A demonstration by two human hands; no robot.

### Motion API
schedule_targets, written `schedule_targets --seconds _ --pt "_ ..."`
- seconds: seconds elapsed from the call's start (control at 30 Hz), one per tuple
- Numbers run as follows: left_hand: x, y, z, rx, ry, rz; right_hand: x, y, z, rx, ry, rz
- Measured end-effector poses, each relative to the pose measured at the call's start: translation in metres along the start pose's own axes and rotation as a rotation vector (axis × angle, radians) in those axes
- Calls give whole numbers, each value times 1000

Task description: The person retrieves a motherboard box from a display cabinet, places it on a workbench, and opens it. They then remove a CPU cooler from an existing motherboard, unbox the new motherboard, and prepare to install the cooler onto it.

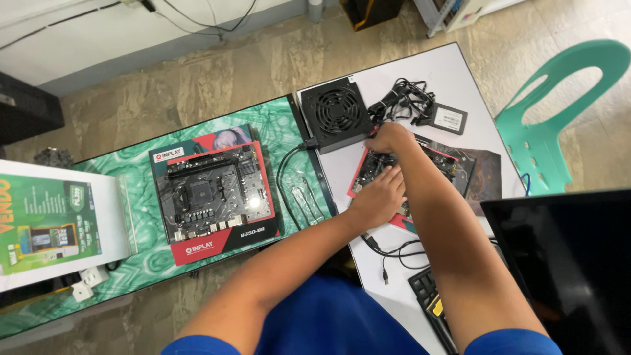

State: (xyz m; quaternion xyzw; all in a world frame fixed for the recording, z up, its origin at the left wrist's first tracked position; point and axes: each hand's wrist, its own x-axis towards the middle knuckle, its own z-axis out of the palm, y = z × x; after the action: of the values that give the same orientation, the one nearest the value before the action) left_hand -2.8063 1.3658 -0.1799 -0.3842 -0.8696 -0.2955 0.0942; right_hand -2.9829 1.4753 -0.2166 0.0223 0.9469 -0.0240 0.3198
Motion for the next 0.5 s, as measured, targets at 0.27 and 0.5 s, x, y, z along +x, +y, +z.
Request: schedule_targets --seconds 0.27,0.5 --pt "10 -30 25 151 -224 -102 -28 -35 -10 20 -2 221" --pt "11 -29 13 279 -396 -67 -31 -34 -16 196 -1 255"
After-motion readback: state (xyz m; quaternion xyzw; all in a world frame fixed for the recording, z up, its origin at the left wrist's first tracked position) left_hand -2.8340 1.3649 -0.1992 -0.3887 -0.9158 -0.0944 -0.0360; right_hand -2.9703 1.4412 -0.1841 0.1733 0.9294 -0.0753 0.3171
